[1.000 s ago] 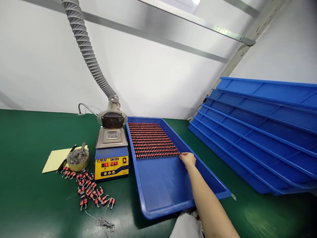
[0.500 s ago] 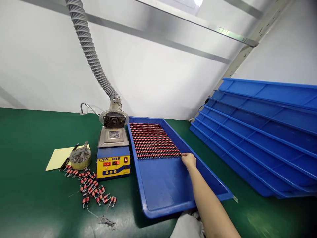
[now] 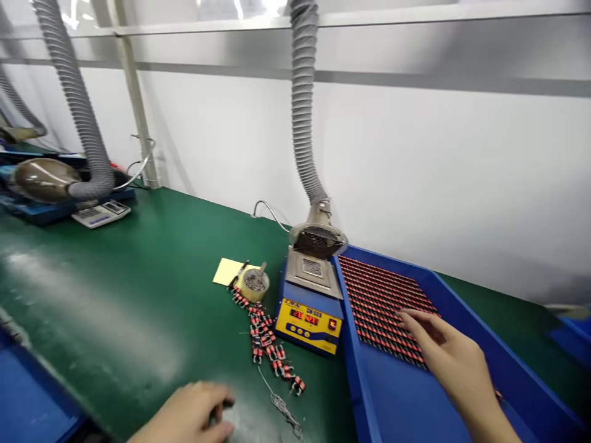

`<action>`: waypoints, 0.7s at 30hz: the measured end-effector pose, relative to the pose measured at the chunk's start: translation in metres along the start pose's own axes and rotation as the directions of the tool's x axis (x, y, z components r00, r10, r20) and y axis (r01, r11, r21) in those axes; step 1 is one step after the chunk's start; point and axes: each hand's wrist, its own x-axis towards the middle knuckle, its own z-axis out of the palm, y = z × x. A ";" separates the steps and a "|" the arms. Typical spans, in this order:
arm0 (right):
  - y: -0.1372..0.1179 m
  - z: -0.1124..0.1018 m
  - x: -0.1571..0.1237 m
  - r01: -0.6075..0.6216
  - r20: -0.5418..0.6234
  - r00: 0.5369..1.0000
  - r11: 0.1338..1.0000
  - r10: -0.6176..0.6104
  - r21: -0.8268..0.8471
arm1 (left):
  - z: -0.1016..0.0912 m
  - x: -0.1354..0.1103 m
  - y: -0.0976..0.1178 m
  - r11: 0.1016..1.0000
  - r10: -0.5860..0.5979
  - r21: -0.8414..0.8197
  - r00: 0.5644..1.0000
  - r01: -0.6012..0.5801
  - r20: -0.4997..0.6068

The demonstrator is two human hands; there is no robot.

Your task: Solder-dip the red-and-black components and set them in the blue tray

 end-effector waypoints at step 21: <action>-0.167 0.074 -0.123 -0.547 0.422 0.782 -0.181 -0.459 0.817 | -0.039 0.149 -0.069 0.984 -0.009 0.161 0.931 0.073 -0.365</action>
